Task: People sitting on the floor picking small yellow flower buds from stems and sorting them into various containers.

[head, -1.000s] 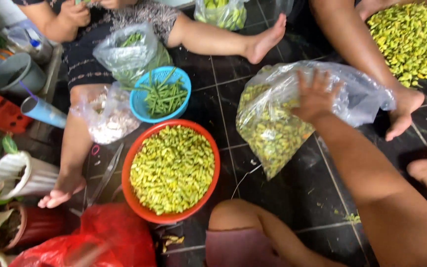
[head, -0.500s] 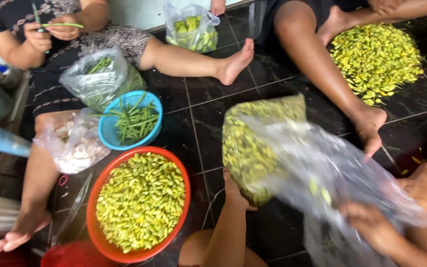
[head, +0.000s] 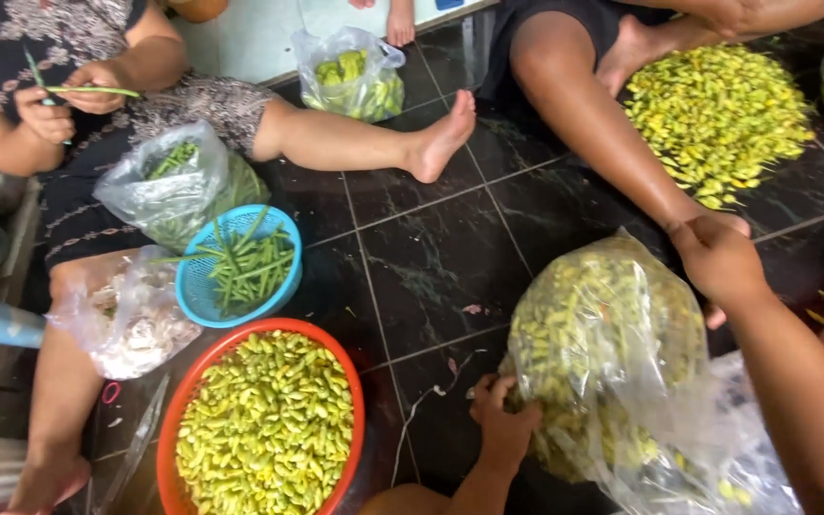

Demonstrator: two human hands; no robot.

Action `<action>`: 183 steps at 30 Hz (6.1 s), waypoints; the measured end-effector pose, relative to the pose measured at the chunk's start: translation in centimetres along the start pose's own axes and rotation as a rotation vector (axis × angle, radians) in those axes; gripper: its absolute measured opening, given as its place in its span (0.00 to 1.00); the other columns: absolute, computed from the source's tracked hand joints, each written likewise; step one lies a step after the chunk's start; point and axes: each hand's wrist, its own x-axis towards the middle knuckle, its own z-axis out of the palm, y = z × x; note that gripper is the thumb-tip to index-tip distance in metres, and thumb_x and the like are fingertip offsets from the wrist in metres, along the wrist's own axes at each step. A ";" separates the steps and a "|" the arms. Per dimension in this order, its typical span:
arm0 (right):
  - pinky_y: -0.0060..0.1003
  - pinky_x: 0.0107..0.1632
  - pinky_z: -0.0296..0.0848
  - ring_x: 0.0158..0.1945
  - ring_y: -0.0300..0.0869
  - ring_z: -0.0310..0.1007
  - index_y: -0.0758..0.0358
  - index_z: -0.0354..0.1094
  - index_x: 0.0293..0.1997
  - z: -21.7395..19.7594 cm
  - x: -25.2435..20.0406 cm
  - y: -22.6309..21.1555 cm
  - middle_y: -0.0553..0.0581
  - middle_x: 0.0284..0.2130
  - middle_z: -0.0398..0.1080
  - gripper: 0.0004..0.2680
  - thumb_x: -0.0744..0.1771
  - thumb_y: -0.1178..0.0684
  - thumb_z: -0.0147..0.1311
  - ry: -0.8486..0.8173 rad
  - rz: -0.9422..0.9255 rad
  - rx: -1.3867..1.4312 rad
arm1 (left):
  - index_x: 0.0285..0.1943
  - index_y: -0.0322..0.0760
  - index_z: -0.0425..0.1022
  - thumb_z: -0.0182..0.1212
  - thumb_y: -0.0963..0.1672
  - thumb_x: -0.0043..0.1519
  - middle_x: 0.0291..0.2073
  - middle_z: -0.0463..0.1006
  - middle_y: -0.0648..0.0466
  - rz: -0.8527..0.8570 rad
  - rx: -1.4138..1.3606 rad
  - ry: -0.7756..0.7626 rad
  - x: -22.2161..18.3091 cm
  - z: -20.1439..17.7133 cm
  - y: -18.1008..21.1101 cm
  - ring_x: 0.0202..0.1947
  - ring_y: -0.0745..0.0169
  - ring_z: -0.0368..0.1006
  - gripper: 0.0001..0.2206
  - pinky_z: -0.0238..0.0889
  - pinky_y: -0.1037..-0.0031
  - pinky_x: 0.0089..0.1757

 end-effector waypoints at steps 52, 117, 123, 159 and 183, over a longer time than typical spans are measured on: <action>0.43 0.60 0.65 0.58 0.55 0.67 0.77 0.65 0.62 13.4 6.4 4.8 0.70 0.58 0.67 0.30 0.68 0.30 0.56 0.182 0.538 0.420 | 0.80 0.40 0.51 0.53 0.55 0.64 0.73 0.61 0.44 -0.425 -0.743 0.447 9.1 -13.8 0.7 0.68 0.46 0.64 0.36 0.62 0.61 0.61; 0.57 0.60 0.70 0.55 0.63 0.73 0.63 0.76 0.48 10.6 -6.7 0.8 0.69 0.43 0.76 0.21 0.67 0.32 0.54 0.081 -0.020 0.026 | 0.80 0.43 0.51 0.54 0.57 0.69 0.75 0.52 0.44 0.077 -0.352 0.308 10.1 -12.8 0.7 0.75 0.46 0.50 0.34 0.51 0.54 0.67; 0.59 0.46 0.74 0.45 0.61 0.77 0.58 0.76 0.38 8.9 -3.5 -3.0 0.63 0.30 0.77 0.21 0.71 0.30 0.49 0.191 0.034 0.099 | 0.60 0.46 0.79 0.56 0.49 0.71 0.48 0.81 0.50 0.133 -0.535 0.596 8.6 -11.7 4.5 0.46 0.59 0.74 0.13 0.71 0.66 0.50; 0.52 0.48 0.76 0.47 0.57 0.79 0.54 0.78 0.47 14.0 -0.8 -3.3 0.64 0.37 0.79 0.16 0.65 0.35 0.58 -0.017 0.059 0.064 | 0.71 0.29 0.62 0.63 0.54 0.63 0.65 0.67 0.38 -0.182 -1.094 0.154 4.8 -12.5 8.1 0.63 0.42 0.67 0.34 0.66 0.51 0.56; 0.56 0.46 0.79 0.45 0.62 0.79 0.43 0.71 0.56 13.3 -12.9 2.9 0.59 0.49 0.71 0.19 0.60 0.51 0.69 -0.097 -0.282 0.012 | 0.68 0.32 0.68 0.74 0.51 0.53 0.56 0.75 0.33 0.052 0.129 0.117 1.7 -8.4 1.4 0.58 0.36 0.74 0.35 0.69 0.51 0.55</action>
